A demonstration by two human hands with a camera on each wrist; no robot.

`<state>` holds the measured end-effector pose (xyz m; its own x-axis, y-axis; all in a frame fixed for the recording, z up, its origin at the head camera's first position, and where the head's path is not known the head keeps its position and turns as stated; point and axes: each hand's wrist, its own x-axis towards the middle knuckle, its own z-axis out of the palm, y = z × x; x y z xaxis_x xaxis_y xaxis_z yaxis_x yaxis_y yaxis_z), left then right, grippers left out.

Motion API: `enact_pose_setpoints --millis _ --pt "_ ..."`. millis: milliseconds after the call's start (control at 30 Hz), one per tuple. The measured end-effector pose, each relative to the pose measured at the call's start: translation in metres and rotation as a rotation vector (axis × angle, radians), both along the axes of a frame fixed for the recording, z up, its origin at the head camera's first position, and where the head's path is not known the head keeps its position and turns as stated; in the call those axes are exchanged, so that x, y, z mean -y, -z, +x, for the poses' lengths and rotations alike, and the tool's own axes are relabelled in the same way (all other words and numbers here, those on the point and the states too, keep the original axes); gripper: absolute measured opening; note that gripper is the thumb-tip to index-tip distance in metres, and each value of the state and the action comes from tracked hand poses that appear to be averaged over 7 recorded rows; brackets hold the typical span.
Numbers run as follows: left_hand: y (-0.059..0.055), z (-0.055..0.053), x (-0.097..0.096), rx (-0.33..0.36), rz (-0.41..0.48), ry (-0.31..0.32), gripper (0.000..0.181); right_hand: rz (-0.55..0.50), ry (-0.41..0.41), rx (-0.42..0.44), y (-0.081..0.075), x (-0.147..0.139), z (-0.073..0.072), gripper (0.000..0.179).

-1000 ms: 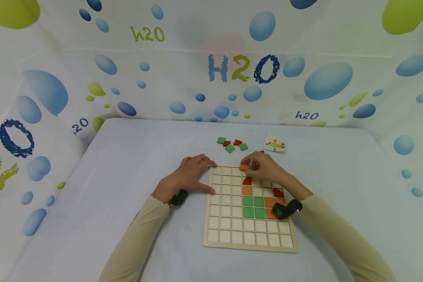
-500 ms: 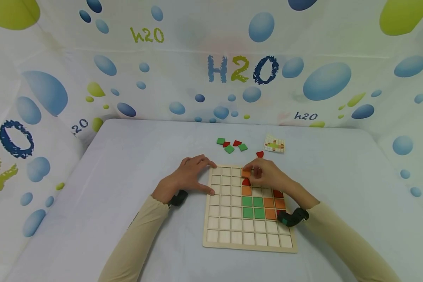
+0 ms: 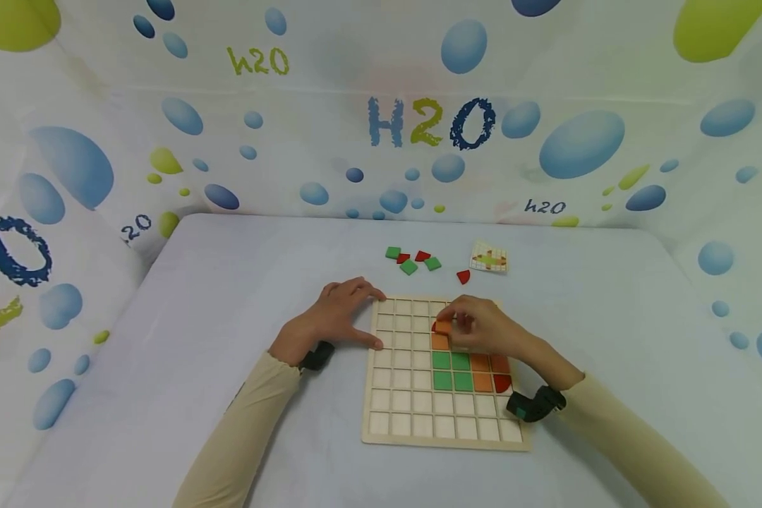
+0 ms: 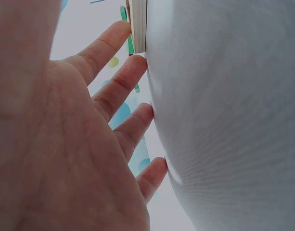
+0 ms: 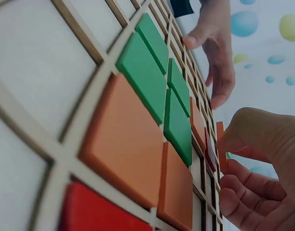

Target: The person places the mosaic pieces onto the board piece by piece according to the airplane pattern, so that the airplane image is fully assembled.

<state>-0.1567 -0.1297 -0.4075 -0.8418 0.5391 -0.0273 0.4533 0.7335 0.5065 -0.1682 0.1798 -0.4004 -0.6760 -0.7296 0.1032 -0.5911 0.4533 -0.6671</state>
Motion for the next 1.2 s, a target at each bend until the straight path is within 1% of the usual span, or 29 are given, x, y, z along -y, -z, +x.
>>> enact_pose_setpoints --millis 167,300,500,633,700,833,1100,1200 --pt "0.0 0.0 0.0 -0.001 0.002 0.003 0.074 -0.002 -0.022 0.031 0.001 -0.002 0.008 0.025" --pt "0.002 -0.001 0.001 0.0 -0.003 0.004 0.074 -0.013 -0.05 0.018 0.002 -0.003 0.016 0.026" --pt "0.004 -0.002 0.001 0.004 -0.005 0.007 0.074 -0.007 -0.056 0.04 0.001 -0.004 0.027 0.026" --pt "0.003 -0.001 0.001 0.003 0.003 0.008 0.074 0.005 -0.054 0.018 0.002 -0.005 0.031 0.024" --pt "0.003 0.0 0.001 0.002 0.002 0.006 0.074 0.002 -0.062 -0.012 0.004 -0.005 0.033 0.023" --pt "0.003 0.0 0.001 0.0 -0.004 0.002 0.074 -0.01 -0.081 -0.031 0.006 -0.006 0.037 0.023" --pt "0.005 0.0 0.002 0.001 0.002 0.004 0.074 0.008 -0.083 0.004 0.005 -0.009 0.047 0.025" --pt "0.005 0.0 0.002 -0.002 0.002 0.005 0.074 0.003 -0.092 -0.003 0.005 -0.009 0.049 0.026"
